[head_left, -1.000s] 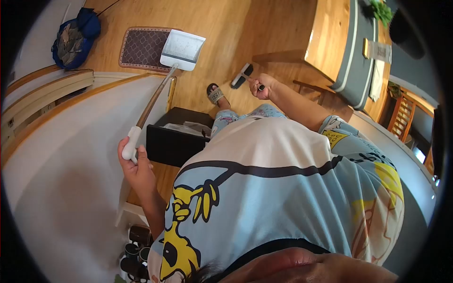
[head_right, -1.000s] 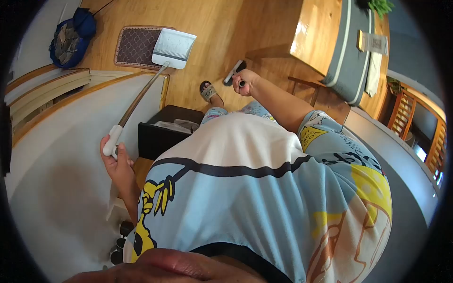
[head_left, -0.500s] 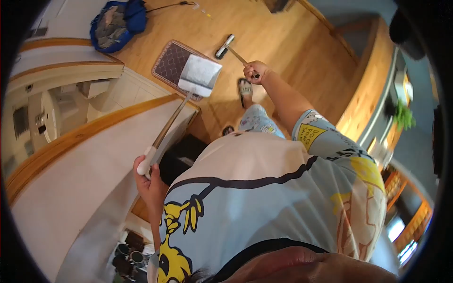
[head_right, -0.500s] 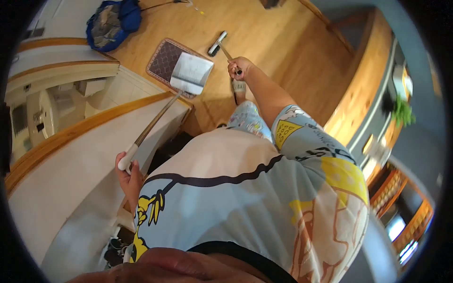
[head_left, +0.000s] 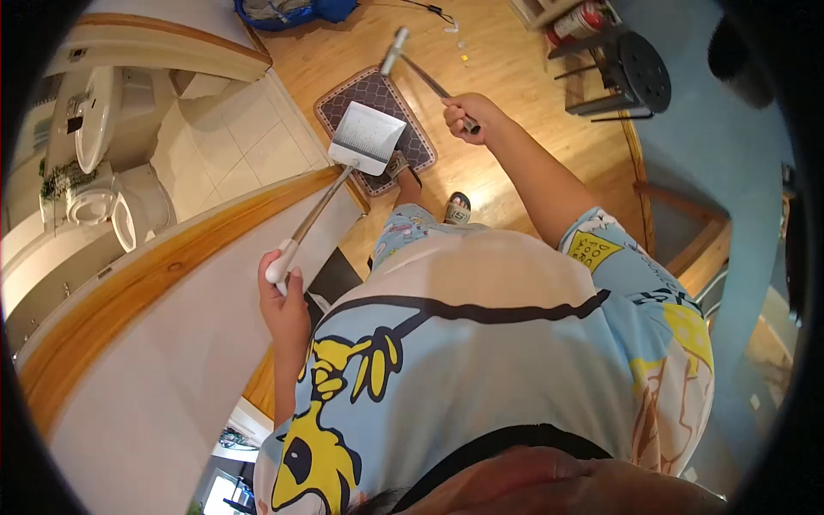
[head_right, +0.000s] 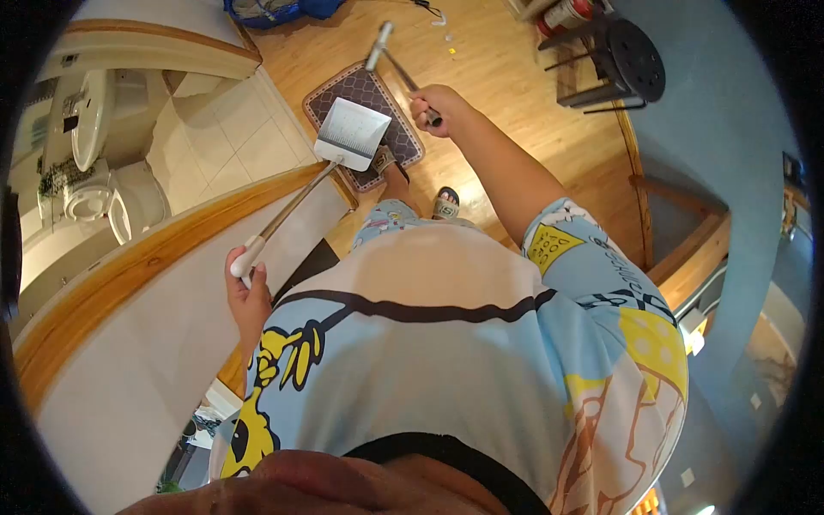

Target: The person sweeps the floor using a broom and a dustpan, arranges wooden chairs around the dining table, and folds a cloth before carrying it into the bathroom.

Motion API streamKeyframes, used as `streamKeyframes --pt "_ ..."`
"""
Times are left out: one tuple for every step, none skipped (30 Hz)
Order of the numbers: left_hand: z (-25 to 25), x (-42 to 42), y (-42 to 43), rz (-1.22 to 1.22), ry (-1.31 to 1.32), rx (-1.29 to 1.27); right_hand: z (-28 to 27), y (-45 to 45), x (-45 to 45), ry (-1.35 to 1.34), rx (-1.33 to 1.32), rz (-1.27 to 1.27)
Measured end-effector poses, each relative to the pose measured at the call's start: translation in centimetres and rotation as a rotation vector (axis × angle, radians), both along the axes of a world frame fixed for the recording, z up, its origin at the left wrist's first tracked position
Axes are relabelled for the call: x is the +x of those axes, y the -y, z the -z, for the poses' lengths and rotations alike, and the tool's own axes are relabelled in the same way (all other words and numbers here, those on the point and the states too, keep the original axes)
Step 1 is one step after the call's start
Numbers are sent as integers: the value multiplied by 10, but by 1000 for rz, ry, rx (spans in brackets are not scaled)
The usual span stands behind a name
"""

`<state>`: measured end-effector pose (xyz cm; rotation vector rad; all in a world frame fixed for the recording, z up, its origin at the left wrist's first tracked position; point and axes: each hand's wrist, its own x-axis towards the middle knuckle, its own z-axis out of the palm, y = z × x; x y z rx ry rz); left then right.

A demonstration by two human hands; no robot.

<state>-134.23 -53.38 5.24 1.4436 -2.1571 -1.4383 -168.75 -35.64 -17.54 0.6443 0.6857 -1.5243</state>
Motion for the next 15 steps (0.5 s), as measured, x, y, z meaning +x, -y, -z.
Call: streamKeyframes --pt "5 -9 9 -9 -40 53 -6 24 -11 -43 -39 -54" --pt "9 -18 19 -19 -78 106 -14 48 -22 20 -64 -70" --pt "-9 -33 36 7 -66 101 -33 71 -25 30 -70 -44" --pt "-4 -42 46 32 -57 72 -39 94 -31 -12 -70 -72" --pt "-4 -47 48 50 -30 48 -44 111 -30 -35 -67 -107" --pt "2 -52 55 4 -58 68 -50 133 -35 -35 -63 -120" --pt "2 -64 60 -1 -64 66 -56 154 -43 -17 -58 -138" --pt "-1 -74 63 -27 -78 66 -60 172 -48 11 -49 -147" --pt "-4 -83 67 -52 -89 68 -58 189 -52 20 -44 -141" --pt "-3 -83 80 -16 -140 29 -59 208 -55 22 -75 -205" --pt "4 -83 88 -13 -136 35 -50 225 -62 15 -107 -279" --pt "8 -86 94 -33 -102 21 -46 240 -66 39 -115 -305" --pt "10 -93 101 -60 -69 6 -42 256 -71 62 -123 -338" --pt "7 -103 106 -110 -16 57 -34 272 -76 41 -82 -372" --pt "5 -119 109 -118 -13 66 -22 287 -84 22 -40 -409"
